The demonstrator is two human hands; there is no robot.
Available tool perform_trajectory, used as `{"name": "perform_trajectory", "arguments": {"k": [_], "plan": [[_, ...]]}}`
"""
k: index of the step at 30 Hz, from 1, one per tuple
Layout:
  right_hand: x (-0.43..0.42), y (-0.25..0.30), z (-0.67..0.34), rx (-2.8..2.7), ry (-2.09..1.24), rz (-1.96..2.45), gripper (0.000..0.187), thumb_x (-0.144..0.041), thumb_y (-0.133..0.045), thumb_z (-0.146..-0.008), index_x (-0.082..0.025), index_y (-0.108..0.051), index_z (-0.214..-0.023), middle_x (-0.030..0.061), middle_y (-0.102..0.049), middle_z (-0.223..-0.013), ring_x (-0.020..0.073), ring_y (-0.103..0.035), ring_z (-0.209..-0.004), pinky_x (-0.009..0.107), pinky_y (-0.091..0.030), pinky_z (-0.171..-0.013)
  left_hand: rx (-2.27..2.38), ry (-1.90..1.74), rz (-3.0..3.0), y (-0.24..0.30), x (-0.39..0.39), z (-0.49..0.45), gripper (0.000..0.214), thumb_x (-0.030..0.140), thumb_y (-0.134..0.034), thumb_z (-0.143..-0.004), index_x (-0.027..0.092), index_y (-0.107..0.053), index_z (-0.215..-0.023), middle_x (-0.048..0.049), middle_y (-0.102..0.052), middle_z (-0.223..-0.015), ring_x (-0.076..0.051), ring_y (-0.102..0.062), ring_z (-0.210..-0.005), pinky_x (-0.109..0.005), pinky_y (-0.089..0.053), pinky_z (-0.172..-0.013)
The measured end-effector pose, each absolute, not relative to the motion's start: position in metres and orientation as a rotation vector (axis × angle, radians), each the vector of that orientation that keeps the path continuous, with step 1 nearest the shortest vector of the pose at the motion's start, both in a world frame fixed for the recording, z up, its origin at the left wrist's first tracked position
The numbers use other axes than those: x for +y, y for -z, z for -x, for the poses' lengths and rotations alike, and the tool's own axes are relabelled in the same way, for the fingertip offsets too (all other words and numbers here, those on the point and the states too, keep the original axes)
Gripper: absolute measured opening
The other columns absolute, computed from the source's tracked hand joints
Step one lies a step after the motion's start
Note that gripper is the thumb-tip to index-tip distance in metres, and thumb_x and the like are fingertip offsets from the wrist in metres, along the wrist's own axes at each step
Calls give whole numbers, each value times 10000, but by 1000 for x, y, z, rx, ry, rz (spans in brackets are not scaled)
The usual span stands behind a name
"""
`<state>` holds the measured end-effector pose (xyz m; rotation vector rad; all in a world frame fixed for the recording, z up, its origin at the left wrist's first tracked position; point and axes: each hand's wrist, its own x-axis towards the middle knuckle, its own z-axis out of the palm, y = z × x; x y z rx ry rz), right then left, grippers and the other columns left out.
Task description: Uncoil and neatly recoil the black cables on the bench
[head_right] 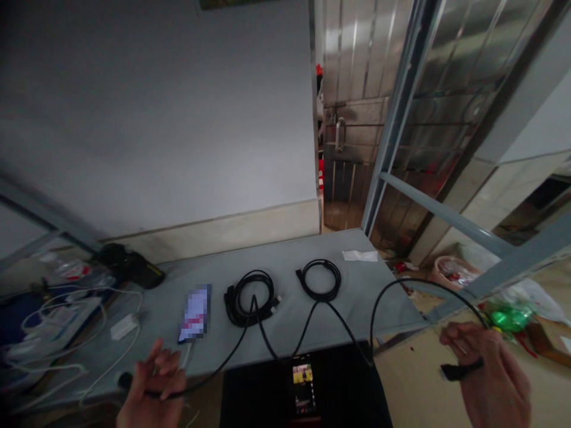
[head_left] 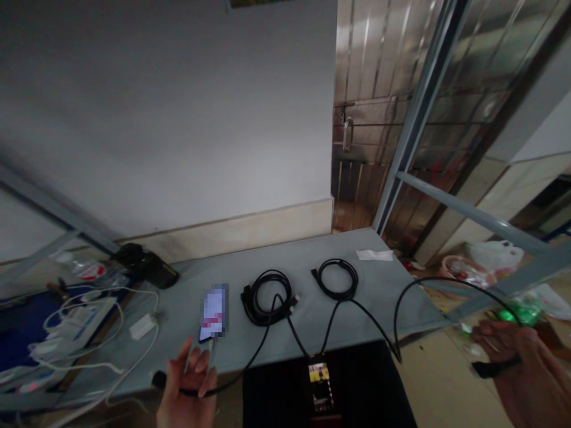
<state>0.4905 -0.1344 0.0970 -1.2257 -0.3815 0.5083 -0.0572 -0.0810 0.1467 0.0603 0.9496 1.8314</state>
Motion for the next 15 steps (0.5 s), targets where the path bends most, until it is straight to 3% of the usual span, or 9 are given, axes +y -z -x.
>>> {"name": "perform_trajectory", "arguments": {"k": [3,6,9,12,15], "plan": [[-126,-93,-463,-459,-578,1212,470,-721,-885,-848,-260,-817,-911,63,-798,-1070,257,-780,-1001,447,-658,-1031,716,-1657,6,-131,-79,35,254,163,-495,-1131,177,-679,-1305,-2,-619,-856,-71,-625,-676,-57,-450,-464],[-121,-85,-425,-717,-722,1319,563,-795,-778,-919,-243,-864,-982,121,-849,-1160,336,-796,-1172,506,-618,-1158,612,-1443,59,-113,-78,5,336,123,-423,-1150,192,-653,-1386,-57,-708,-949,-74,-740,-794,-35,-476,-521],[-125,-77,-381,-1009,-863,1445,588,-781,-621,-1040,-269,-887,-1155,120,-844,-1293,330,-758,-1323,479,-559,-1246,703,-1285,104,-98,-82,-31,296,183,-489,-1153,156,-745,-1299,-161,-802,-1198,-188,-824,-1105,-215,-676,-864],[-133,-73,-334,-1250,-1016,1393,520,-676,-539,-1123,-283,-850,-1262,111,-819,-1378,291,-746,-1362,427,-553,-1249,738,-1186,46,-88,-89,-63,294,247,-573,-1137,139,-828,-1236,-195,-785,-1415,-278,-746,-1380,-386,-614,-1167],[-136,-71,-292,-1503,-1092,1203,520,-606,-446,-1174,-233,-799,-1260,144,-820,-1292,263,-786,-1232,363,-631,-1108,709,-1104,-76,-79,-93,-79,344,412,-649,-1113,174,-867,-1234,-167,-746,-1521,-304,-672,-1489,-412,-548,-1244]]}}
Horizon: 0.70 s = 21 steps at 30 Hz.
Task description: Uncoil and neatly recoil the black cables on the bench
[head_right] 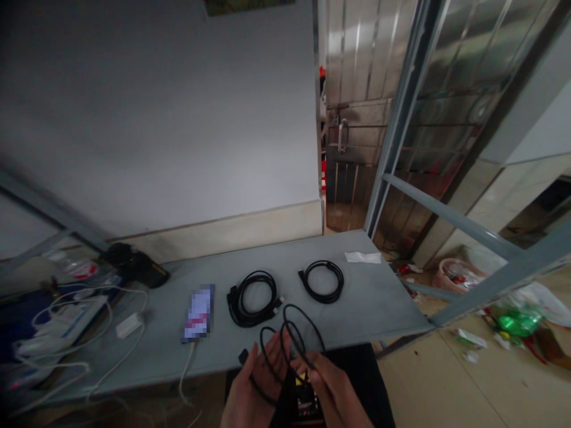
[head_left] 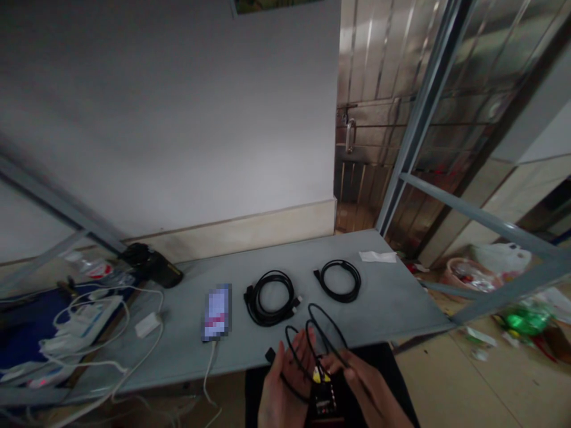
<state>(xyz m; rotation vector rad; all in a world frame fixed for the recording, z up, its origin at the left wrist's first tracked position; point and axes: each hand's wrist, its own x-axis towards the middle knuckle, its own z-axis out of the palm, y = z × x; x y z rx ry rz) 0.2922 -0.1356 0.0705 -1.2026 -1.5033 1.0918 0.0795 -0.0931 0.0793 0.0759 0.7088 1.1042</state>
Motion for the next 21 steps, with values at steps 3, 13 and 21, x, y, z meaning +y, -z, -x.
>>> {"name": "perform_trajectory", "arguments": {"k": [3,13,21], "plan": [[-132,-64,-265,-1783,-1091,970,525,-585,-363,-1199,-225,-745,-1185,115,-802,-1136,202,-790,-1014,271,-645,-945,752,-1060,-92,-76,-94,-80,380,525,-746,-1045,210,-878,-1212,-139,-804,-1415,-295,-747,-1362,-400,-581,-1177],[-136,-44,-259,-1994,-1160,1109,152,-359,-718,-1053,-261,-653,-1149,52,-784,-1165,194,-776,-1035,242,-619,-903,672,-1059,-158,-99,-104,-62,332,422,-909,-957,135,-829,-1104,117,-294,-558,-55,-305,-482,-227,-528,-683],[-140,15,-232,-2197,-722,991,236,-568,-620,-1107,-338,-666,-1076,-1,-789,-994,219,-744,-846,311,-628,-803,503,-884,-172,-95,-107,-47,479,664,-808,-998,199,-741,-1089,127,-247,-516,-53,-62,-420,-159,-214,-405]]}}
